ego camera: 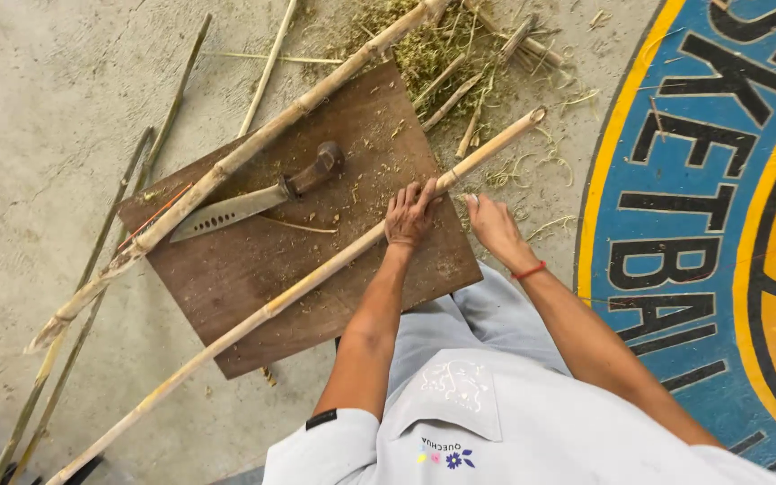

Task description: Stripping the bark off bamboo poles using a handheld blade tool.

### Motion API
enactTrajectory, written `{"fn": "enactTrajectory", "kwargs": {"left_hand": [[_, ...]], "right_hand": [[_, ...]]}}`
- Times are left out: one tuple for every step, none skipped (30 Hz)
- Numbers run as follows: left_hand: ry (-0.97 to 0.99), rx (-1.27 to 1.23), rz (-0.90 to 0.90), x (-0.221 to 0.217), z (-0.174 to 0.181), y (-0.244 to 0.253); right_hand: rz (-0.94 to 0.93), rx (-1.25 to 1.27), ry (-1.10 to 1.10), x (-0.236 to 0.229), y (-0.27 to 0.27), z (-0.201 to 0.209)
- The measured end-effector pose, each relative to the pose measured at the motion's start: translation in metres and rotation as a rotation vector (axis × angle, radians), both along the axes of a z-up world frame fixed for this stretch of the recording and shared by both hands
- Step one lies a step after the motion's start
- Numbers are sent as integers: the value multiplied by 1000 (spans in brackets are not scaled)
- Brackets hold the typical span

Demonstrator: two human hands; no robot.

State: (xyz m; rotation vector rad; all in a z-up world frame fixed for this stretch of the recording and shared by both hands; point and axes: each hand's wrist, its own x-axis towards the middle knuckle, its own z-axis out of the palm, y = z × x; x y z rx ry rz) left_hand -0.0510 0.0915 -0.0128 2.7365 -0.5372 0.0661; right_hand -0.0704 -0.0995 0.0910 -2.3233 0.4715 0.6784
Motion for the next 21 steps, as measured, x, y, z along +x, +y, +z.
{"fn": "enactTrajectory", "kwargs": {"left_hand": [[-16, 0, 1, 2, -2, -1], [-47, -20, 3, 4, -5, -2], [-61, -38, 7, -7, -5, -1], [-59, -37, 10, 0, 1, -3], [-41, -33, 6, 0, 7, -2], [-23, -29, 2, 0, 14, 0], [-32, -32, 0, 3, 6, 0], [-51, -17, -2, 6, -2, 0], [-57, 0, -1, -2, -9, 0], [-52, -1, 1, 4, -10, -1], [-26, 4, -4, 3, -9, 1], [1, 9, -10, 2, -7, 3], [-6, 10, -9, 0, -4, 5], [-6, -17, -15, -2, -1, 6], [-13, -49, -19, -1, 0, 4], [-26, -53, -15, 13, 2, 1], [-16, -38, -34, 9, 8, 1], [-5, -23, -52, 6, 12, 1], [-6, -24, -53, 3, 3, -4], [-20, -53, -26, 0, -6, -9], [-31, -81, 0, -6, -15, -13]], "right_hand": [[1, 0, -16, -19, -8, -1], [51, -23, -131, -37, -16, -3], [104, -43, -229, -66, -23, -2], [107, -41, -228, -69, -28, 28], [35, -29, -69, -78, -29, 60], [-36, -16, 90, -87, -30, 91], [-38, -19, 81, -81, -30, 84], [-38, -12, 68, -75, -30, 78], [-34, -4, 68, -76, -29, 73], [-32, -6, 73, -57, -23, 54], [-21, 24, -20, -44, -14, 35], [-12, 53, -112, -31, -5, 17], [-11, 54, -120, -32, -4, 9], [-18, 27, -81, -33, -3, 1], [-22, -4, -48, -30, -5, -8], [-18, -8, -62, -21, -9, -13], [-20, 4, -58, -28, -9, -15], [-22, 17, -55, -35, -10, -17], [-22, 15, -56, -30, -11, -13], [-24, 25, -55, -26, -12, -9], [-27, 38, -51, -24, -12, -4]]}}
